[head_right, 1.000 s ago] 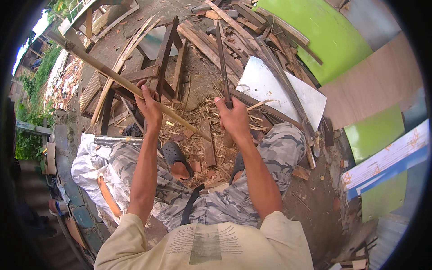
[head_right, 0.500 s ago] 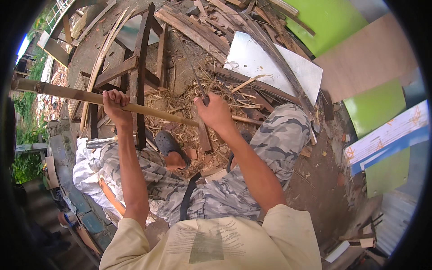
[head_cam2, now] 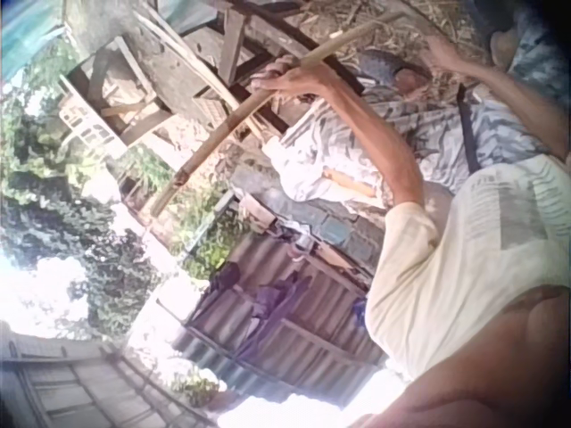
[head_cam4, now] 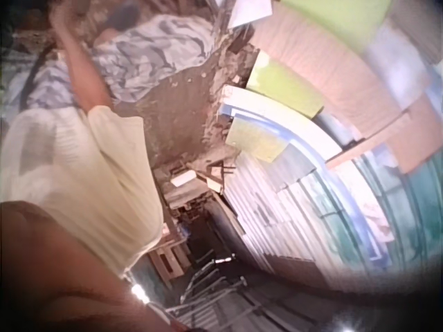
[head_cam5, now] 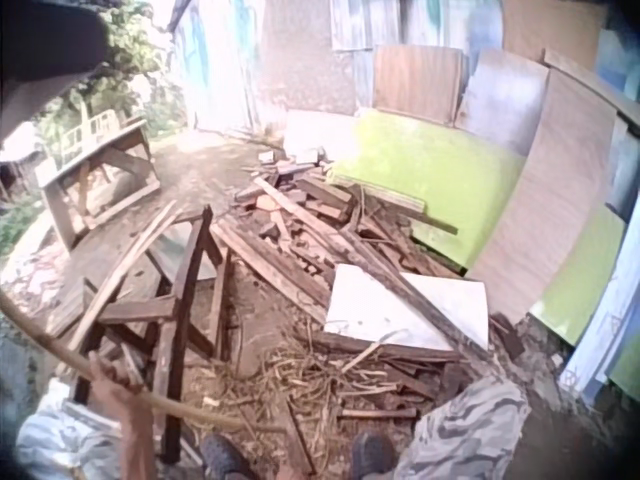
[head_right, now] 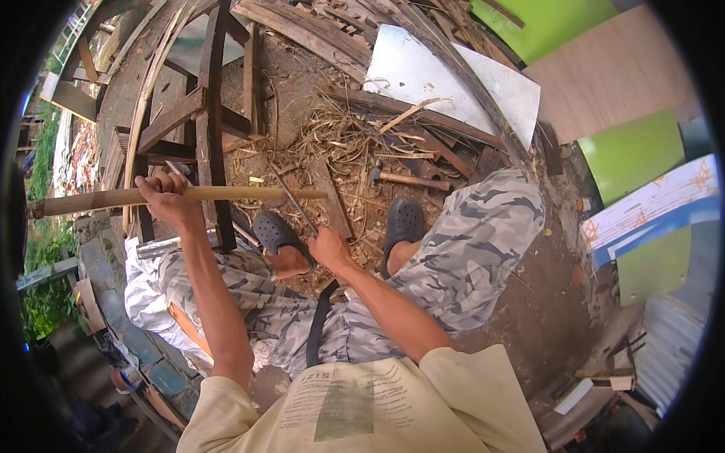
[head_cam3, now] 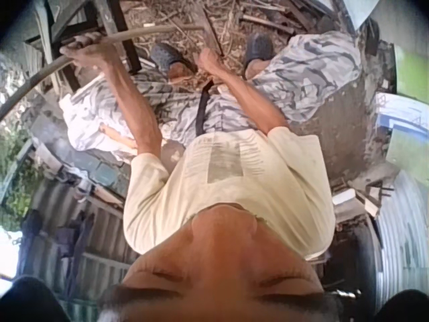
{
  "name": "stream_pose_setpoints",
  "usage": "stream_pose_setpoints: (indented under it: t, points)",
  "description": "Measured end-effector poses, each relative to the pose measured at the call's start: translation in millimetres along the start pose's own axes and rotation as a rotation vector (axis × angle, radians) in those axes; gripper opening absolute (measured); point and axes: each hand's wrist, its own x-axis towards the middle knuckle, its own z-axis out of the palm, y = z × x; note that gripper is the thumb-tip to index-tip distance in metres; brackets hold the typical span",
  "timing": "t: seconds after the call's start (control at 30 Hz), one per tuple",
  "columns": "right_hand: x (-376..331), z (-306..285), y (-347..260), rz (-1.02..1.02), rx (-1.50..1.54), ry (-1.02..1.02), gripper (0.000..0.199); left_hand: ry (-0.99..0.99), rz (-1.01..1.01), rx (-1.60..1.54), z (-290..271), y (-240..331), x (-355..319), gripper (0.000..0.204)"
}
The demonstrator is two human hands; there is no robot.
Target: The person sits on the ground and uses a machete to split a piece of wood into thin strips. They repeatedly strike the wood to separate it and then arrange the resulting strips on a nearby wooden frame.
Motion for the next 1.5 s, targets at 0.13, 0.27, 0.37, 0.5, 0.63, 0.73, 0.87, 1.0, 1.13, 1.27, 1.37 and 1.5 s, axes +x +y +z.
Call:
stream_pose_setpoints:
  t: [0.13,0.27,0.37,0.5,0.63,0.73,0.87,1.0,1.13,1.27,1.37,1.5]
  points:
    - [11.0,-7.9,26.2,0.108,-0.093,-0.001,0.038,-0.007,-0.005,-0.105,-1.2,-4.0,0.7,0.046]
    - [-6.5,-14.1,-34.1,-0.167,-0.016,0.039,0.038,-0.015,-0.013,-0.090,-7.1,-2.4,-2.5,0.050]
    - [-4.0,-22.4,-41.1,-0.165,0.009,0.033,0.037,-0.042,0.040,-0.100,-5.7,-0.1,-9.9,0.053]
    - [10.2,-34.8,-22.1,0.020,-0.013,0.016,0.042,-0.074,0.206,-0.136,-4.8,5.8,-9.1,0.051]
    - [4.2,-63.9,-55.9,-0.052,0.042,0.110,0.042,-0.120,0.427,-0.213,14.2,9.3,6.7,0.047]
    - [-4.0,-92.8,-81.3,-0.205,0.138,0.208,0.042,-0.071,0.485,-0.019,49.6,8.2,22.2,0.042]
    - [-32.1,-141.1,-117.9,-0.235,0.156,0.256,0.042,-0.151,0.305,0.364,60.3,-26.1,32.7,0.041]
    - [-55.3,-177.2,-145.1,-0.302,0.121,0.281,0.039,-0.246,0.056,0.344,56.5,-43.3,14.2,0.044]
    - [-68.6,-190.3,-167.9,-0.329,0.260,0.163,0.032,-0.290,0.123,0.371,57.9,-43.5,-7.9,0.044]
    - [-96.1,-178.2,-205.8,-0.511,0.247,0.111,0.040,-0.353,0.114,0.346,54.0,-56.5,-24.3,0.045]
    - [-96.0,-162.7,-216.7,-0.746,0.339,0.112,0.044,-0.527,-0.020,0.312,56.4,-52.8,-41.2,0.046]
    - [-109.1,-160.8,-244.5,-0.783,0.326,0.081,0.058,-0.729,-0.249,0.007,41.5,-62.3,-50.6,0.053]
